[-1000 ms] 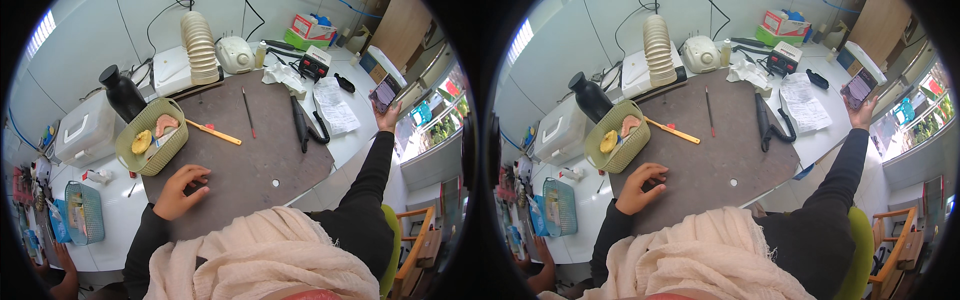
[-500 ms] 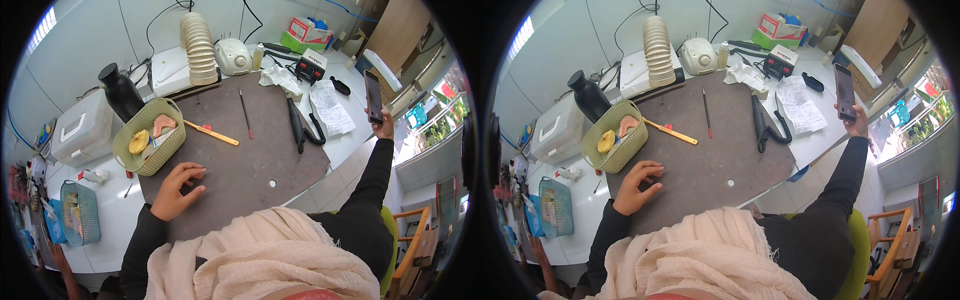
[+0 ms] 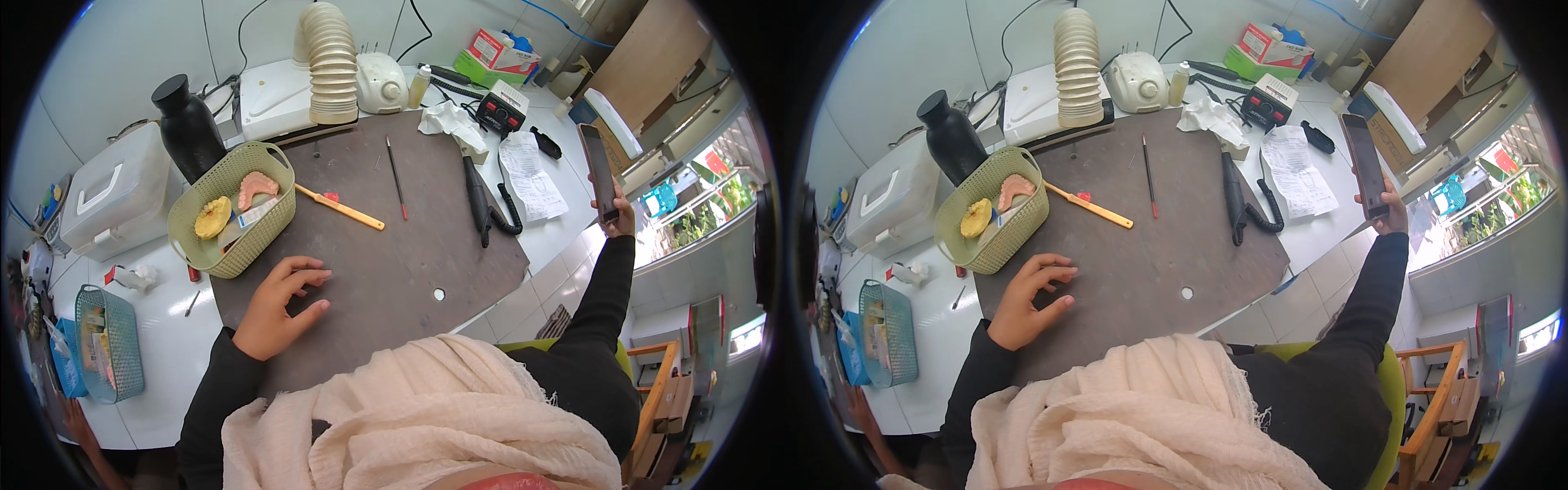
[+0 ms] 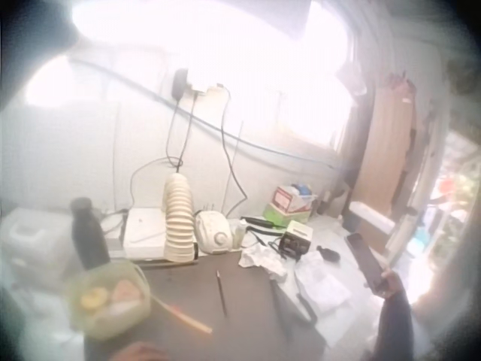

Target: The person assembles a dental prosthetic by placing small tooth-like components into a mold. They handle a yellow mold and a blue prosthetic base, then use a rotary tool to grind and shape a small white component. The person also handles a document and a tissue during the process.

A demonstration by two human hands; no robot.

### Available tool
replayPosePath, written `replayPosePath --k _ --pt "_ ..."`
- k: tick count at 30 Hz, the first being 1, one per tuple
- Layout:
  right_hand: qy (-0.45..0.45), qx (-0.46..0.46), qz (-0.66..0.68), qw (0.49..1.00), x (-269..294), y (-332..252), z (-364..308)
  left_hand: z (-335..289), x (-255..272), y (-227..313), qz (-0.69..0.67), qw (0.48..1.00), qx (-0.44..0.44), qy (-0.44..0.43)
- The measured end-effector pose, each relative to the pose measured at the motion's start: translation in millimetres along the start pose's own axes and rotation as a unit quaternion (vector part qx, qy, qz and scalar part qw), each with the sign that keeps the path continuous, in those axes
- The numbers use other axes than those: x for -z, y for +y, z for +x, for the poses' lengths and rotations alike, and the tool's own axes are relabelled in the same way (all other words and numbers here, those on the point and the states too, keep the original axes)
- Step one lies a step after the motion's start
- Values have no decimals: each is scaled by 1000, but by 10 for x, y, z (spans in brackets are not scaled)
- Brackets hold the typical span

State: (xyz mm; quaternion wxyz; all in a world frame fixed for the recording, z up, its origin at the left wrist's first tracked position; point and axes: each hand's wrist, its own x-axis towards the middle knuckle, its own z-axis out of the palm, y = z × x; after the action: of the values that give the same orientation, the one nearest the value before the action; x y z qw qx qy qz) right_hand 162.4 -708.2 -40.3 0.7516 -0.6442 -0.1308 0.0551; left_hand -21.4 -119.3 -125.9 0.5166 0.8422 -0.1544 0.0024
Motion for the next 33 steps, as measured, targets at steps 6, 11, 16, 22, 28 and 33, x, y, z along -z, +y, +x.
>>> replayPosePath --k 6,11,16,22,28,33 --pt "4 27 -55 998 -157 -120 -31 6 11 -1 6 1000 3 -3" --pt "15 39 -65 997 -121 -136 -64 16 17 2 11 1000 2 -6" --pt "37 51 -69 996 -160 -167 -167 14 -3 -4 -2 1000 12 -12" --pt "50 55 -53 996 -215 -217 -263 10 -5 17 9 1000 14 -9" --pt "37 64 -62 995 -505 -359 -332 10 -11 28 4 1000 14 -6" --pt "37 84 -53 994 -324 -377 -347 11 -11 27 2 1000 16 -7"
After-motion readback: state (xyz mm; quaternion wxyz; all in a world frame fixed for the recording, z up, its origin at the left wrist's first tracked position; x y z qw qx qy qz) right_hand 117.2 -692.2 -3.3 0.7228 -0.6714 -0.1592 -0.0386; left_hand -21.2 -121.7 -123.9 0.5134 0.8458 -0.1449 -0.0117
